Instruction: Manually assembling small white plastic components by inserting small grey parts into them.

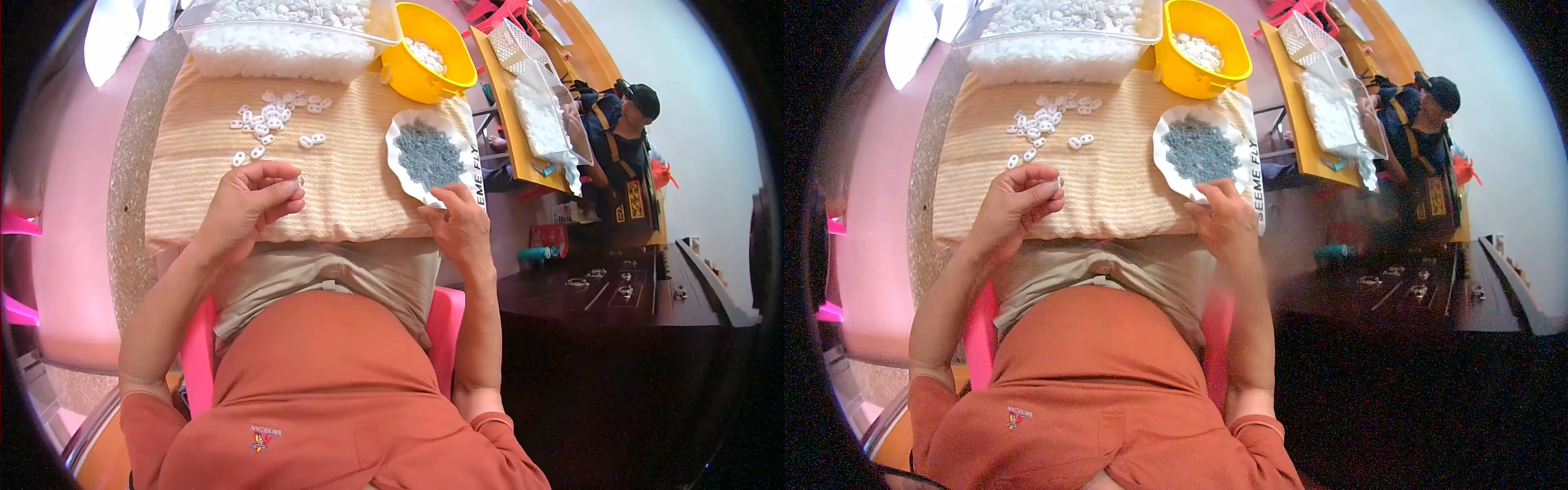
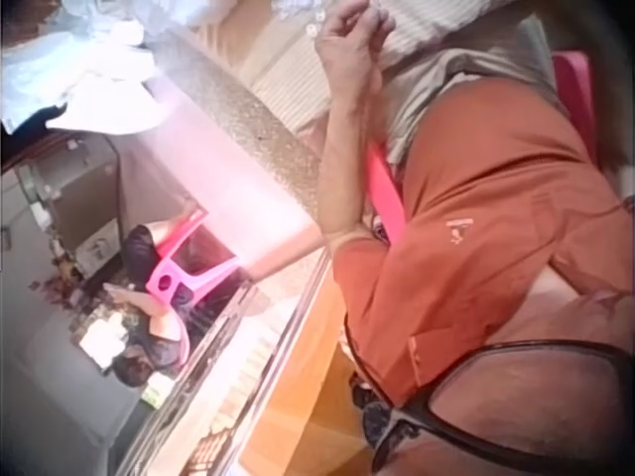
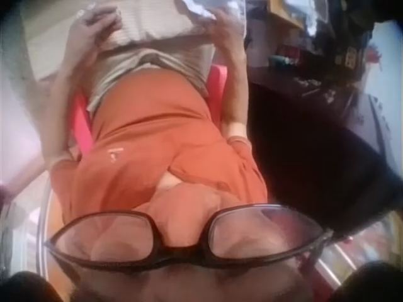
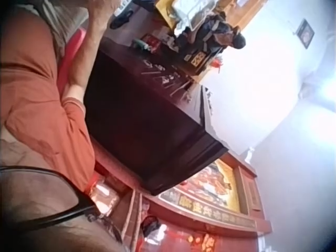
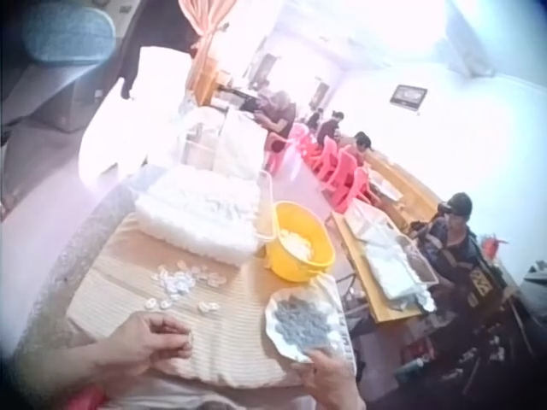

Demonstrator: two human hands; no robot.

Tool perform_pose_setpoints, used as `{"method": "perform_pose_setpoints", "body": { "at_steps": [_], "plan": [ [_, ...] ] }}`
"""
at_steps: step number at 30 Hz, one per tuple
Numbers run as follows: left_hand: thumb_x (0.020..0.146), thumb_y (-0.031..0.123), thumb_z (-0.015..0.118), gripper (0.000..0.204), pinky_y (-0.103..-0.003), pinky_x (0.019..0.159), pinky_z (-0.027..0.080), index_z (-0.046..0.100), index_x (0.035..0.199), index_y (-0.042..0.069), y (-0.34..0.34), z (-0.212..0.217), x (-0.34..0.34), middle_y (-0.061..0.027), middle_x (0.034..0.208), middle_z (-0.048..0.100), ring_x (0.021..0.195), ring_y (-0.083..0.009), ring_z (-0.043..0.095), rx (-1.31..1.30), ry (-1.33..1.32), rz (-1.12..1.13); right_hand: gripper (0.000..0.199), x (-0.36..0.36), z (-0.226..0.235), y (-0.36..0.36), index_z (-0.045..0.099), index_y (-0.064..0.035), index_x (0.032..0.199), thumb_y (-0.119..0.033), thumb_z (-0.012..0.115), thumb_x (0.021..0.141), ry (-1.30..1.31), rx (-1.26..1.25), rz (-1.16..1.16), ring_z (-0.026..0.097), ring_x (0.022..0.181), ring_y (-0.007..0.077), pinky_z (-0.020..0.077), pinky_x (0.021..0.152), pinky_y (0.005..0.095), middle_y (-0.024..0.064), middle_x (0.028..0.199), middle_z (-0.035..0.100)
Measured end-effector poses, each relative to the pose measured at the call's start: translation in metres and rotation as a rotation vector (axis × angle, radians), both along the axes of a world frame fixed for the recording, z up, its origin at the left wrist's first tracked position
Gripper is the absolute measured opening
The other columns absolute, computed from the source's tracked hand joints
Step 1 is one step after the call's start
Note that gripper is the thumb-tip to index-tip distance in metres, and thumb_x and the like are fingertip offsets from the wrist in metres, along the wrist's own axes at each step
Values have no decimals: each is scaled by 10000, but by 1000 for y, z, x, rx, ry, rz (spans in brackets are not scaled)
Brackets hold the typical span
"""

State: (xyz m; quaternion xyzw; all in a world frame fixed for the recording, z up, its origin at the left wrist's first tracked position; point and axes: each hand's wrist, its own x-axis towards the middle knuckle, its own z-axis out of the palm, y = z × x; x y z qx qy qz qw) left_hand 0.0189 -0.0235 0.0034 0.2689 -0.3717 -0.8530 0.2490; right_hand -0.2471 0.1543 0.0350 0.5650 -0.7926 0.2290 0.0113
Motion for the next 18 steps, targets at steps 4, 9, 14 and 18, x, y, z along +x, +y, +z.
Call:
{"method": "perform_pose_setpoints", "body": {
  "at_steps": [4, 9, 14, 18],
  "plan": [
    [846, 28, 659, 184, -232, 759, 556, 625, 1024, -9, 2, 2, -2, -62, 895, 657, 791, -115, 645, -23, -25, -10, 321, -6, -5, 1, 644, -64, 1035, -183, 734, 750, 205, 155, -31, 634, 769, 290, 503, 673, 402, 98, 996, 610],
    [826, 11, 669, 214, -236, 760, 545, 623, 1033, -17, 3, -2, -2, -65, 909, 656, 798, -121, 641, -125, -33, -37, 339, -6, -8, 1, 635, -95, 1055, -176, 732, 741, 194, 223, -36, 631, 836, 323, 503, 701, 428, 96, 1006, 597],
    [832, 22, 667, 221, -234, 750, 544, 621, 1043, -24, 3, -2, -3, -57, 891, 652, 775, -114, 635, -131, -50, -46, 319, -7, -12, 2, 641, -105, 1047, -165, 726, 745, 194, 186, -21, 633, 813, 321, 505, 693, 423, 99, 1005, 592],
    [859, 64, 654, 213, -241, 738, 552, 619, 1056, -7, 5, 2, -4, -46, 905, 654, 773, -108, 637, -152, -83, -46, 285, -5, -12, 3, 654, -96, 1015, -154, 725, 745, 146, 120, -19, 632, 791, 315, 504, 674, 416, 101, 990, 590]
  ]
}}
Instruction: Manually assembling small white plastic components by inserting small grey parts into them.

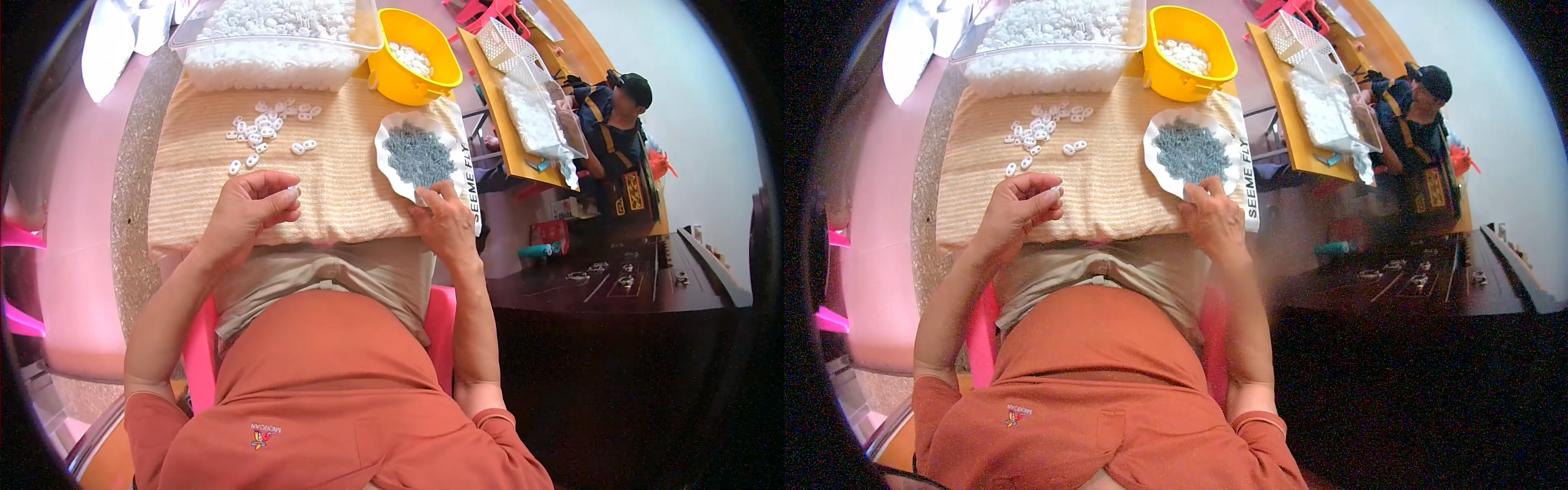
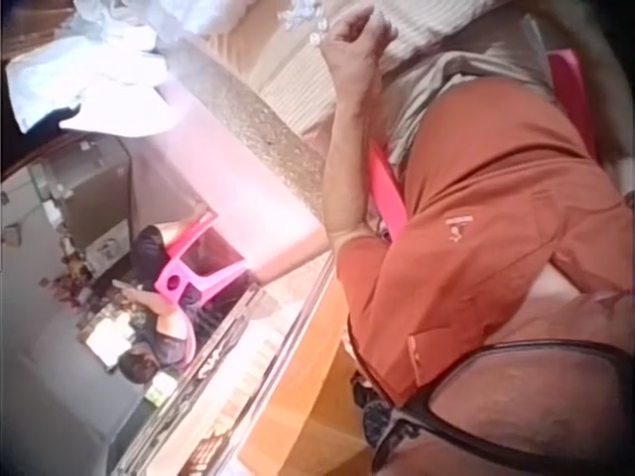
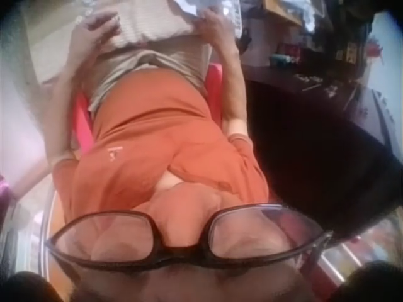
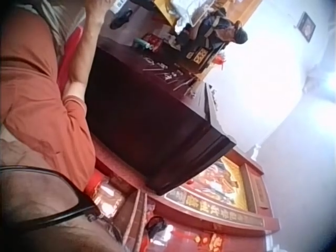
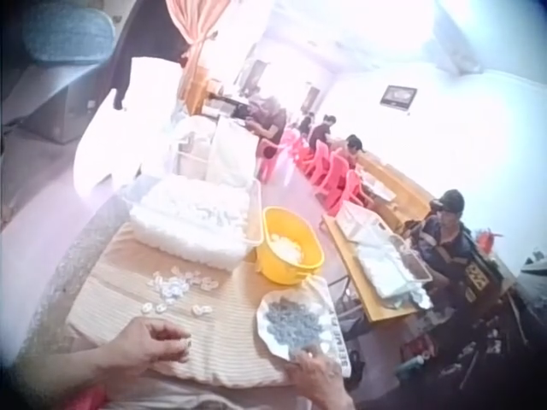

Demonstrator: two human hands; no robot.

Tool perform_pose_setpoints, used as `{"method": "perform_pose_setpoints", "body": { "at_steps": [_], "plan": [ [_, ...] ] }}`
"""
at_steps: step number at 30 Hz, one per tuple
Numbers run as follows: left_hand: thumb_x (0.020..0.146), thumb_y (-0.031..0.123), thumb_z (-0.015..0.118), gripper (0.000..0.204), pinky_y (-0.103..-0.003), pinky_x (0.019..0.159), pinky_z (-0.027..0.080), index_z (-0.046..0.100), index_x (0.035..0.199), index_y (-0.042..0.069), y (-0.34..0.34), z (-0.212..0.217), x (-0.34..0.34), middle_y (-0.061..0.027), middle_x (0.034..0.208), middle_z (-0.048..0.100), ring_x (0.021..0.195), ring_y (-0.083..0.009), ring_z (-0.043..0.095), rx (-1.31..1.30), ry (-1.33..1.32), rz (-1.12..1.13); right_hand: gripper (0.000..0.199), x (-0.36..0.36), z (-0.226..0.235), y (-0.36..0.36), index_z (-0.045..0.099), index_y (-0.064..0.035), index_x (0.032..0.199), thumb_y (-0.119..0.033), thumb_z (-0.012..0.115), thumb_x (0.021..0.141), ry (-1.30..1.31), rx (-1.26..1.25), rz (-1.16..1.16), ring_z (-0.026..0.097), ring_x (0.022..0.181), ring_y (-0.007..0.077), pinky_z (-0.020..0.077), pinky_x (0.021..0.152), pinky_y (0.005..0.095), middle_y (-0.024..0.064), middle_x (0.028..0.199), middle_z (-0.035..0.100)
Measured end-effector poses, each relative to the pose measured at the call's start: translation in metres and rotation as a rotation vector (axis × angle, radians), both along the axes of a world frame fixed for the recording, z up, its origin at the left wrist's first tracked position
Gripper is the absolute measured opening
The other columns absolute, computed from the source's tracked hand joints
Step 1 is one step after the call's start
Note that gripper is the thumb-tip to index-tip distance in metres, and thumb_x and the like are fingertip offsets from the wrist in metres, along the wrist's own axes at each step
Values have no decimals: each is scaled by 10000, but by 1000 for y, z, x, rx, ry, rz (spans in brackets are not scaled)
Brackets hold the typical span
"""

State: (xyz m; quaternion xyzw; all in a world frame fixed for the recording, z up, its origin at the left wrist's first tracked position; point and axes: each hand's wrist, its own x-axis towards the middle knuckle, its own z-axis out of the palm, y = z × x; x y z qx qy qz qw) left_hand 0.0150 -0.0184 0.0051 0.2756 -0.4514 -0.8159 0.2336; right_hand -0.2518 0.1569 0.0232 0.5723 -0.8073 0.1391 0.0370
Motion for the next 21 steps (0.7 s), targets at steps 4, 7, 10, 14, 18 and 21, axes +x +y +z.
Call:
{"method": "perform_pose_setpoints", "body": {
  "at_steps": [4, 7, 10, 14, 18, 21],
  "plan": [
    [882, 118, 650, 218, -234, 703, 557, 615, 1062, 0, 0, 0, 0, -36, 885, 654, 748, -95, 634, -8, -7, -9, 248, 0, -3, 1, 657, -81, 982, -133, 721, 749, -36, -38, -9, 626, 741, 296, 496, 652, 394, 100, 970, 588],
    [886, 135, 650, 225, -231, 682, 561, 612, 1066, 5, 0, 1, 1, -36, 872, 652, 739, -94, 634, 14, 2, 1, 217, -4, -12, 3, 655, -66, 955, -110, 718, 751, -11, -157, 56, 618, 701, 282, 490, 629, 377, 97, 939, 590],
    [890, 143, 648, 226, -229, 665, 562, 609, 1067, 8, 0, 1, 1, -38, 860, 649, 731, -95, 633, 38, 12, 10, 194, -3, -14, 2, 652, -52, 924, -85, 721, 745, -14, -208, 70, 611, 655, 262, 489, 592, 354, 97, 907, 593],
    [886, 155, 656, 194, -227, 676, 560, 630, 1021, 19, 0, 3, 1, -30, 837, 642, 729, -83, 615, 60, 9, 19, 193, -3, -21, 1, 650, -37, 907, -48, 727, 730, -58, -268, 72, 600, 611, 232, 479, 550, 320, 94, 881, 593],
    [888, 154, 653, 187, -225, 668, 561, 631, 1019, 23, 0, 3, 1, -28, 836, 642, 730, -80, 616, 74, -3, 26, 161, -5, -30, 1, 642, -13, 880, -13, 720, 739, -89, -333, 93, 596, 592, 196, 472, 530, 290, 92, 878, 592],
    [889, 155, 653, 183, -226, 667, 562, 631, 1016, 24, -1, 3, 1, -25, 835, 642, 731, -78, 617, 77, -2, 25, 140, -4, -32, 1, 636, -4, 863, -2, 714, 747, -113, -372, 100, 596, 596, 191, 471, 529, 286, 97, 877, 593]
  ]
}}
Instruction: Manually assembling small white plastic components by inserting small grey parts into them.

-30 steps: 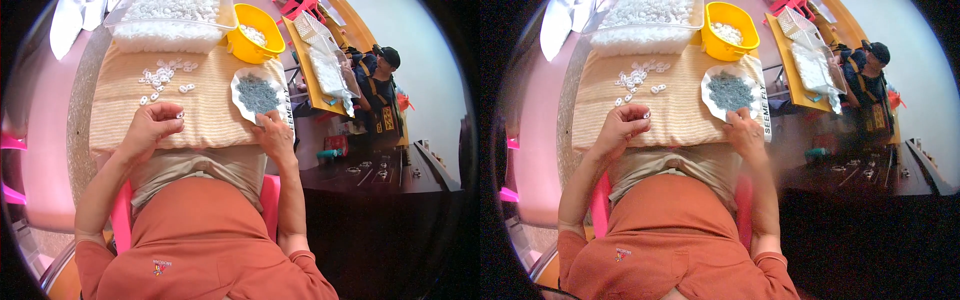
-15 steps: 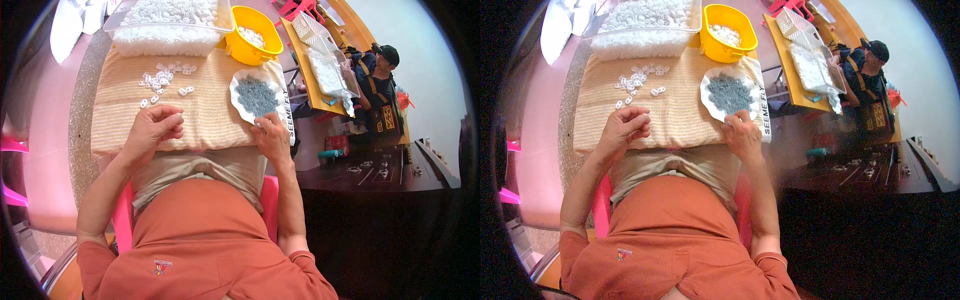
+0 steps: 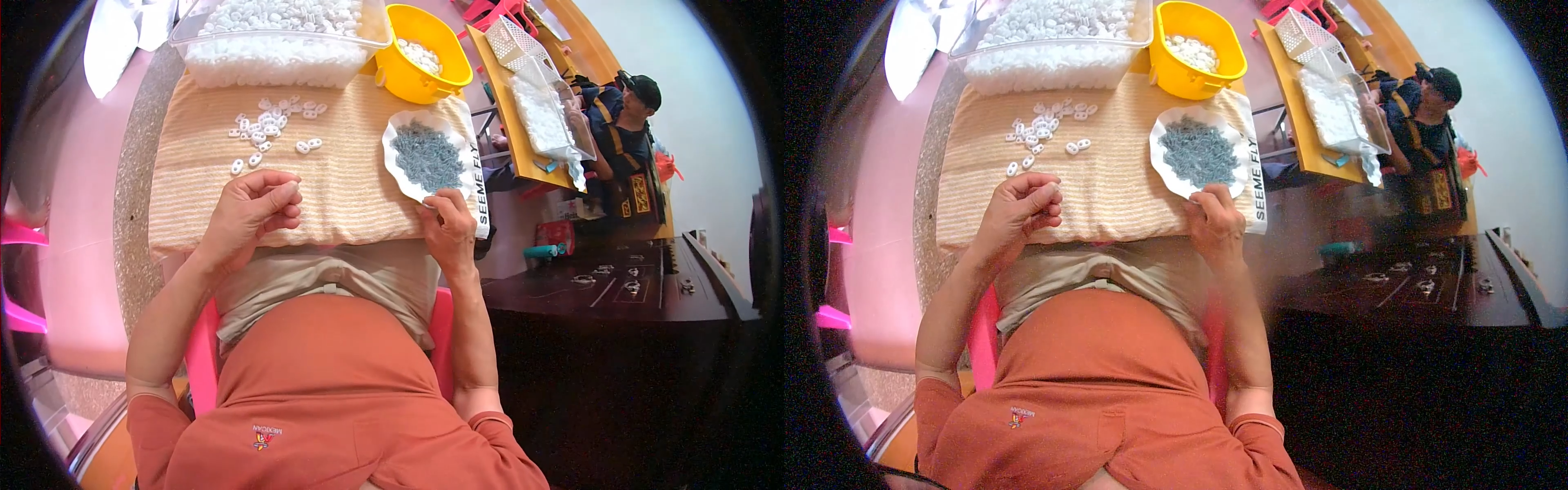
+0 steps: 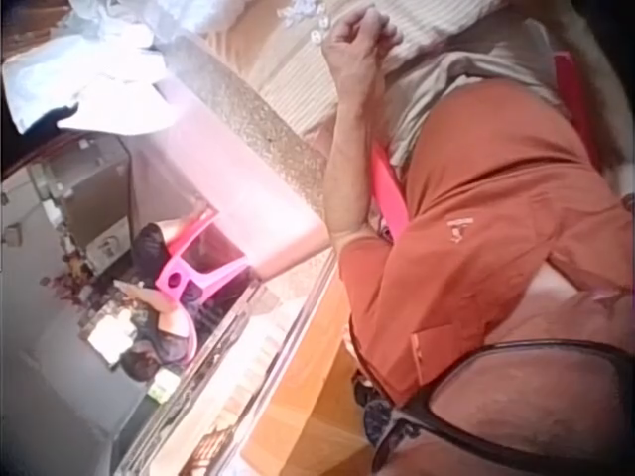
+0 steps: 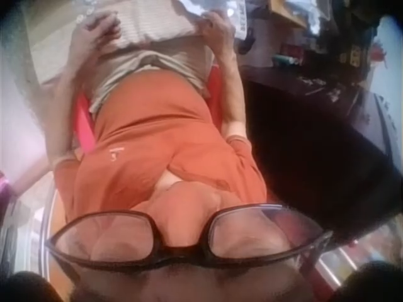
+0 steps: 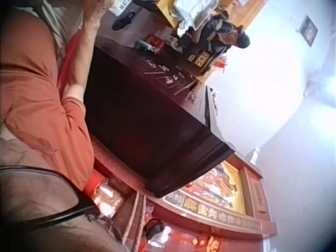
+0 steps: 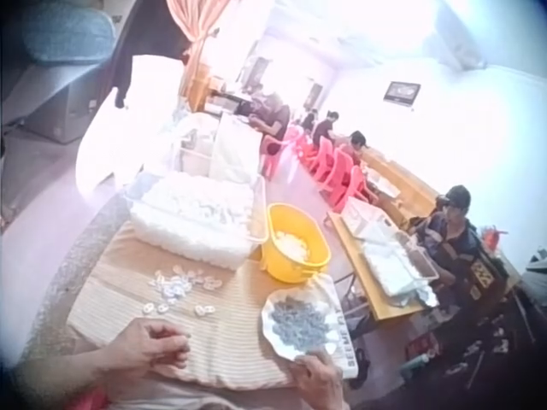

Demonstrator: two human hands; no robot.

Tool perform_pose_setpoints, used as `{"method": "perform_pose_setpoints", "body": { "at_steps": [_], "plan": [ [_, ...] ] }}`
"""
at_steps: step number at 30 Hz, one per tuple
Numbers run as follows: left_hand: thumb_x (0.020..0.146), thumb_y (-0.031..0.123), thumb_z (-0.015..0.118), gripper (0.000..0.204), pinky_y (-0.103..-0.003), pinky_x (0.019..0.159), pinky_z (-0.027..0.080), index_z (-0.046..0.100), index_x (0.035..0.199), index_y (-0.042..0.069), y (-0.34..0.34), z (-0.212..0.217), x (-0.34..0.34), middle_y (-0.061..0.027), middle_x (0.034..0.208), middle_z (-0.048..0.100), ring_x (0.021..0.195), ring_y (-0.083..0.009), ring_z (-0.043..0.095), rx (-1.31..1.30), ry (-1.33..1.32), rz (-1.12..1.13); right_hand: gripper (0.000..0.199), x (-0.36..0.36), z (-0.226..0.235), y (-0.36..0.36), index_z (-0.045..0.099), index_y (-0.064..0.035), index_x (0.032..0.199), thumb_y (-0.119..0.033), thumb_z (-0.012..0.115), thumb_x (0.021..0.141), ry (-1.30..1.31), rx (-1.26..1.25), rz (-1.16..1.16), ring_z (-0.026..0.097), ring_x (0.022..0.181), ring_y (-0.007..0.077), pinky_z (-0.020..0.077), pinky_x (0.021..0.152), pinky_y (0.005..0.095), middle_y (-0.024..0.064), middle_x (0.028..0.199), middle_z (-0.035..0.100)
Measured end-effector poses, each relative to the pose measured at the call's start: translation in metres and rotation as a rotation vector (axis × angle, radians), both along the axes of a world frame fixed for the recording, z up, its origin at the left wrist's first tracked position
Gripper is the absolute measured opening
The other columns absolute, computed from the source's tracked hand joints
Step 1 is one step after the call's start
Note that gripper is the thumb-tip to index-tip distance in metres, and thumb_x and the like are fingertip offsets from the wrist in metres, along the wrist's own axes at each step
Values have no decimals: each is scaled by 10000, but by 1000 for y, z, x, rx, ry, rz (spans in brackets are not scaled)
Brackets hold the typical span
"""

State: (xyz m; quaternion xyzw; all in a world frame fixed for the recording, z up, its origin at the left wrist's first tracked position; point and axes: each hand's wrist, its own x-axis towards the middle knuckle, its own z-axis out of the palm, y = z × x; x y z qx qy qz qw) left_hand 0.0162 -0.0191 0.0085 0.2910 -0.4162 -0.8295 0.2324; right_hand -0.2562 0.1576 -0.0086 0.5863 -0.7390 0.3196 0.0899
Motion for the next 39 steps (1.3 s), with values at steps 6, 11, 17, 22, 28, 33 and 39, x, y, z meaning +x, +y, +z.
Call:
{"method": "perform_pose_setpoints", "body": {
  "at_steps": [6, 11, 17, 22, 28, 33, 39],
  "plan": [
    [890, 161, 652, 184, -225, 659, 563, 630, 1015, 26, 0, -3, 0, -28, 834, 643, 728, -80, 619, 15, 14, 0, 134, -1, -2, 1, 622, -1, 841, 14, 713, 744, 4, -22, 16, 598, 612, 205, 473, 541, 298, 110, 863, 596],
    [888, 161, 653, 189, -227, 656, 568, 626, 1017, 25, -1, -3, 1, -32, 837, 644, 730, -83, 622, 29, 18, -1, 130, 0, -4, 2, 615, 2, 840, 22, 705, 749, 16, -52, 28, 604, 634, 221, 479, 556, 310, 117, 853, 599],
    [889, 161, 653, 186, -232, 660, 571, 626, 1020, 33, 0, -3, 1, -35, 845, 646, 733, -84, 624, 39, 29, 3, 95, 0, -5, 3, 603, -30, 859, -15, 672, 795, -108, -85, 22, 612, 648, 273, 494, 570, 341, 133, 862, 611],
    [896, 153, 639, 175, -224, 665, 569, 627, 1018, 28, -1, -6, -1, -42, 877, 655, 749, -86, 632, 13, 27, 10, 74, -2, -6, 5, 605, -10, 875, -10, 656, 822, -266, -111, -4, 568, 626, 137, 450, 544, 255, 85, 827, 622],
    [901, 146, 630, 149, -213, 665, 562, 631, 989, 25, -1, -5, 0, -37, 888, 655, 750, -79, 632, -25, 2, -10, 80, 1, -3, 7, 636, 15, 931, -39, 645, 872, -616, -131, -127, 491, 527, 44, 405, 487, 191, -8, 687, 584],
    [898, 143, 635, 138, -213, 672, 559, 628, 977, 29, 0, -6, 0, -31, 873, 650, 736, -76, 626, -28, 0, -38, 107, 4, 8, 5, 634, 36, 946, -53, 630, 886, -892, -161, -108, 505, 519, 51, 438, 465, 208, 32, 748, 618],
    [889, 136, 647, 136, -215, 673, 557, 625, 967, 27, 1, -4, 0, -31, 869, 651, 737, -79, 628, -30, -14, -35, 116, -3, 10, 1, 641, 37, 960, -54, 619, 892, -914, -151, -103, 507, 540, 48, 451, 464, 213, 50, 811, 646]
  ]
}}
